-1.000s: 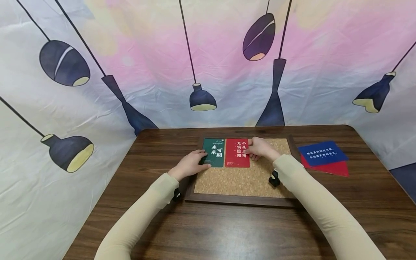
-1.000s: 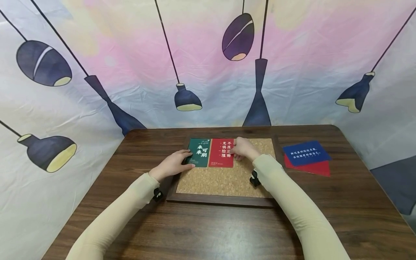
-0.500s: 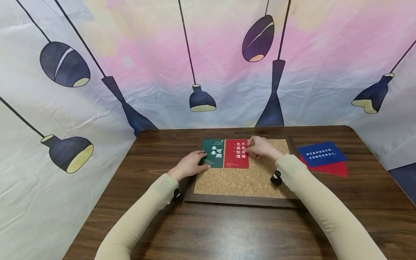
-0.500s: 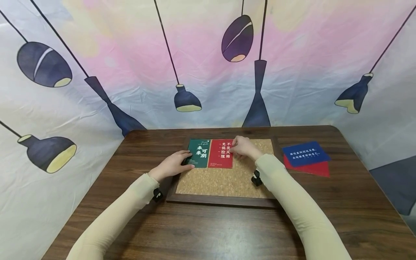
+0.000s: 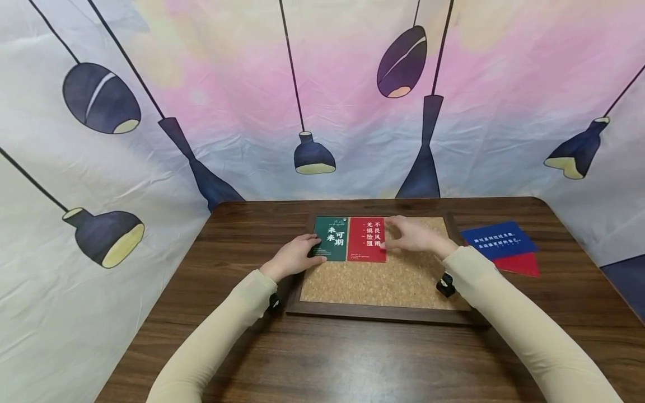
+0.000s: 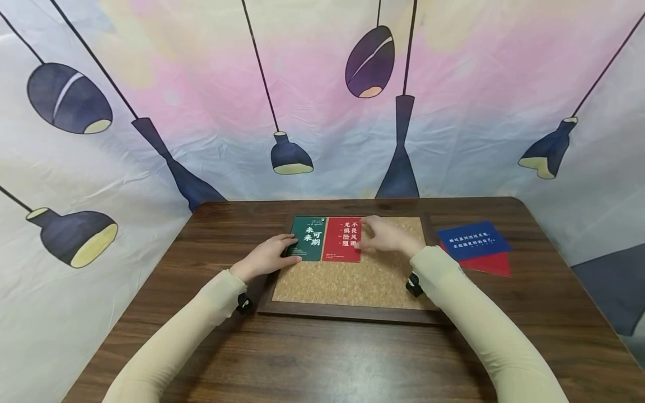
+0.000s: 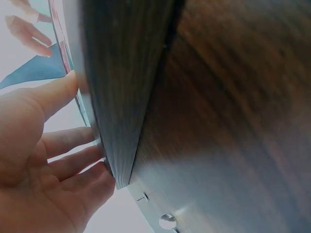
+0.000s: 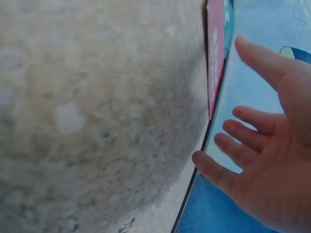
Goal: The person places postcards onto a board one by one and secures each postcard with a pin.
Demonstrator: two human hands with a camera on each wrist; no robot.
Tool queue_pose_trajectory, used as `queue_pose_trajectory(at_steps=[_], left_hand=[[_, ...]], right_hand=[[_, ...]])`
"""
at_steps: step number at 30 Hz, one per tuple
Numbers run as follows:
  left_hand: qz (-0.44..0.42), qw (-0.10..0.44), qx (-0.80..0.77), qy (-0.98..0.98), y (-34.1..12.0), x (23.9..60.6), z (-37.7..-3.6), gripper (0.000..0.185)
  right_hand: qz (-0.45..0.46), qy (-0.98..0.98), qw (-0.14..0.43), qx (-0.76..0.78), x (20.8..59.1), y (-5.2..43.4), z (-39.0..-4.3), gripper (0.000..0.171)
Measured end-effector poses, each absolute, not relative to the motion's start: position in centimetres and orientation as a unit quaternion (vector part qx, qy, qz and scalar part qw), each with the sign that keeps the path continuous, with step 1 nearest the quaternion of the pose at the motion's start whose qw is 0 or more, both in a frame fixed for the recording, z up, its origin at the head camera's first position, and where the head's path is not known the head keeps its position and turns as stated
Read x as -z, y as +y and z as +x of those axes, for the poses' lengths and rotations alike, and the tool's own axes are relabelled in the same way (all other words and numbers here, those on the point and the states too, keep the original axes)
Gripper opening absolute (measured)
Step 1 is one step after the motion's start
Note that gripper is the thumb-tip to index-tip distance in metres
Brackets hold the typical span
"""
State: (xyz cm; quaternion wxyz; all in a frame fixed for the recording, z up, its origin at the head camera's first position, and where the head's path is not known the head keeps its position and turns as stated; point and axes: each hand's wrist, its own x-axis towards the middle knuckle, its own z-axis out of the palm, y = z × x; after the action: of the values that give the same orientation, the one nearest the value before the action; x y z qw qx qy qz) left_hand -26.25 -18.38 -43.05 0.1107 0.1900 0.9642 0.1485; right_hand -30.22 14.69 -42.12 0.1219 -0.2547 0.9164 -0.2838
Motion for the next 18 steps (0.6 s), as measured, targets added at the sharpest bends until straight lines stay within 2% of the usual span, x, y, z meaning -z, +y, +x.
queue_pose_trajectory(at_steps=[9, 18], left_hand=[[0.193, 0.112, -0.150, 0.963, -18.44, 43.14, -26.17, 0.065], [0.193, 0.109, -0.147, 0.964, -18.43, 42.89, -26.16, 0.065]], right_hand=[[-0.304, 0.908, 0.144, 0.250, 42.80, 14.45, -30.13, 0.085], [-0.315, 0.910, 0.162, 0.216, 42.85, 14.03, -30.09, 0.078]])
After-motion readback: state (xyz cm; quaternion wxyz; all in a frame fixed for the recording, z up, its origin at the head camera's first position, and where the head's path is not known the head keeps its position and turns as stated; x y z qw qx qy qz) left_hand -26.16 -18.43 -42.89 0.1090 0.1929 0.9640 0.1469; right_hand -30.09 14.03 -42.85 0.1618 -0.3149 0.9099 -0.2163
